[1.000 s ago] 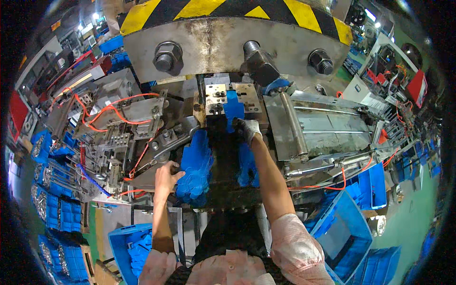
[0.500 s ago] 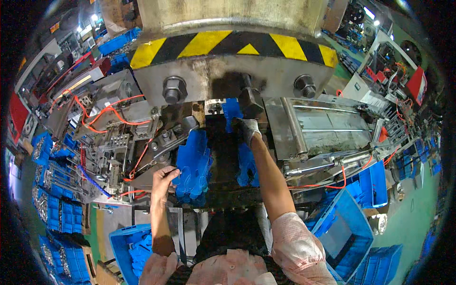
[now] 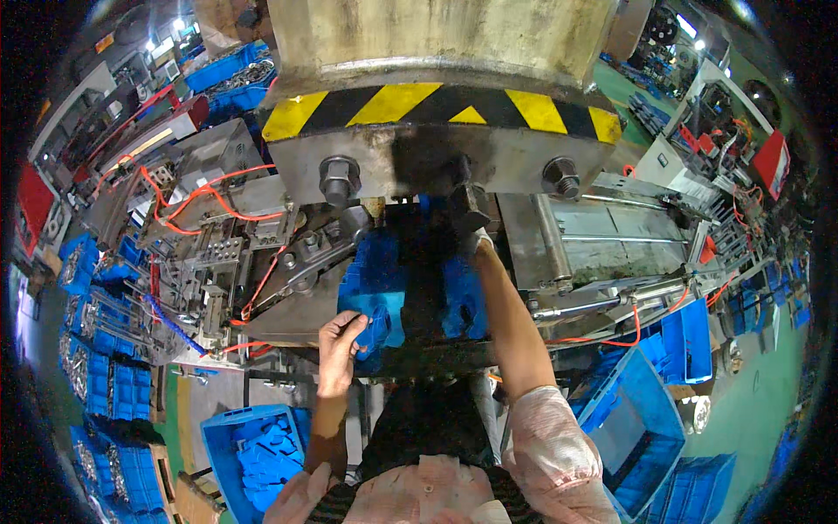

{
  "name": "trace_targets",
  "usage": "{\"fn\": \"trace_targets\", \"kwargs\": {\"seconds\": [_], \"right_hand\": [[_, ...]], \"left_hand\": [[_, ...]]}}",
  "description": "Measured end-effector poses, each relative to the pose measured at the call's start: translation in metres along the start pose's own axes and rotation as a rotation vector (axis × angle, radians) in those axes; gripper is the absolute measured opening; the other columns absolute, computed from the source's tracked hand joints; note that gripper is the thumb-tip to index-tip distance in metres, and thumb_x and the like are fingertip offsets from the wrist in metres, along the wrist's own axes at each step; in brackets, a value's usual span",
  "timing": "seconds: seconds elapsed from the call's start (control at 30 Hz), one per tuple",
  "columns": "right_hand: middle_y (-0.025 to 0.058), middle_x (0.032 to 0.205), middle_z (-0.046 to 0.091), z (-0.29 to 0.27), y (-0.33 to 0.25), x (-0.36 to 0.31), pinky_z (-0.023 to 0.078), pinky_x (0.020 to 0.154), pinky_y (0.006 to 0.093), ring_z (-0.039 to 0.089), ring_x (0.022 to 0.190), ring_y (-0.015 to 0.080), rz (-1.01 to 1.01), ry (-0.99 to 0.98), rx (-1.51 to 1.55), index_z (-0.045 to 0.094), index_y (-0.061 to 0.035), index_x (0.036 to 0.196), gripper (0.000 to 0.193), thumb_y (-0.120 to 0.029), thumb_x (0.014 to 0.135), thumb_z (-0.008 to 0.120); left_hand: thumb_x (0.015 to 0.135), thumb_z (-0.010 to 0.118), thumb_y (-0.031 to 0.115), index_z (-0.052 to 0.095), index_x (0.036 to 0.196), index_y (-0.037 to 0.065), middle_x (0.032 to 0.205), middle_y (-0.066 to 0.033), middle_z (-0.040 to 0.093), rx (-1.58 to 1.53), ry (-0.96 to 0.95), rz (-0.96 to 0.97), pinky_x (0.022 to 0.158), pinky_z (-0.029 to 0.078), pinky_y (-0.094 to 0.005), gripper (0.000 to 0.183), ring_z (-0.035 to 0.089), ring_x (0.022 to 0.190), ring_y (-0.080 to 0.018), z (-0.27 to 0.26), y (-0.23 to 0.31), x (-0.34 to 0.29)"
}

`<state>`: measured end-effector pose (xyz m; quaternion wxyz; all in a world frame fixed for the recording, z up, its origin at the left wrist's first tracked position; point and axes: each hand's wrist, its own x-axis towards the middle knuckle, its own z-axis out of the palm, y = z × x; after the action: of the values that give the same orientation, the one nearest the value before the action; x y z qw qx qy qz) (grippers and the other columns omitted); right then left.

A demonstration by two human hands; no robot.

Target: The person operates a stamping press by placing metal workpieces into the machine die by hand, retrieving the stamped pieces, and stacking them into a plastic crate.

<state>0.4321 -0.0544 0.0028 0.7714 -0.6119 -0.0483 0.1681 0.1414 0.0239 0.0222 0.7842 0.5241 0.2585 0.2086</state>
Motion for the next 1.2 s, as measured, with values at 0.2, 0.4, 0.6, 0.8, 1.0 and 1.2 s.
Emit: {"fn": "trace_targets", "kwargs": {"seconds": [0.2,0.4,0.6,0.8,1.0,1.2], "right_hand": [[-0.0020,0.060,0.048,-0.044,-0.014,-0.037,0.034,0.044,0.0252,0.043,0.048,0.0099,-0.234,-0.144,-0.295,0.059,-0.0092,0.080,0.013,-0.019,0.084,0.052],[0.0003,0.051,0.045,-0.090,0.012,-0.145,0.031,0.034,0.0232,0.039,0.037,0.0092,-0.008,0.032,-0.229,0.055,-0.0062,0.080,0.014,-0.017,0.087,0.049],[0.0202,0.068,0.060,-0.102,-0.012,-0.170,0.048,0.056,0.0441,0.059,0.064,0.0374,-0.407,0.162,-1.445,0.052,-0.0057,0.099,0.028,-0.030,0.087,0.047],[0.0067,0.085,0.063,-0.078,0.088,-0.160,0.046,0.064,0.0247,0.058,0.074,0.0118,-0.359,-0.022,-0.403,0.060,0.0002,0.101,0.029,-0.023,0.083,0.058],[-0.0043,0.053,0.048,-0.017,-0.033,-0.103,0.028,0.036,0.0226,0.039,0.040,0.0053,-0.172,-0.237,-0.047,0.064,-0.0065,0.078,0.021,-0.027,0.079,0.063],[0.0000,0.050,0.047,-0.003,0.001,-0.028,0.028,0.034,0.0254,0.039,0.036,0.0098,0.042,-0.050,-0.119,0.061,-0.0076,0.071,0.017,-0.023,0.078,0.063]], "left_hand": [[0.079,0.063,0.014,0.062,0.080,0.003,0.069,0.0004,0.060,0.030,0.068,0.028,0.044,0.038,-0.0174,0.012,0.044,0.049,-0.0018,0.007,-0.002,-0.002],[0.079,0.063,0.013,0.062,0.080,0.001,0.063,0.0026,0.055,-0.014,0.075,0.065,0.044,0.036,-0.0176,0.013,0.041,0.048,-0.0017,0.012,-0.007,-0.001],[0.079,0.062,0.012,0.061,0.078,0.001,0.060,0.0031,0.052,-0.032,0.074,0.054,0.044,0.035,-0.0189,0.010,0.040,0.049,-0.0026,0.020,-0.003,-0.009],[0.080,0.062,0.010,0.061,0.081,0.001,0.072,0.0004,0.057,0.168,0.003,0.334,0.059,0.038,-0.0221,0.009,0.047,0.064,-0.0068,0.083,-0.020,0.005],[0.071,0.068,0.015,0.058,0.090,0.006,0.086,-0.0096,0.055,0.961,0.225,0.677,0.070,0.044,-0.0359,0.023,0.053,0.081,-0.0268,0.024,0.015,0.028],[0.064,0.072,0.019,0.053,0.097,0.006,0.092,-0.0141,0.049,1.255,0.251,0.509,0.075,0.042,-0.0419,0.040,0.049,0.092,-0.0338,-0.019,0.000,0.030]]}}
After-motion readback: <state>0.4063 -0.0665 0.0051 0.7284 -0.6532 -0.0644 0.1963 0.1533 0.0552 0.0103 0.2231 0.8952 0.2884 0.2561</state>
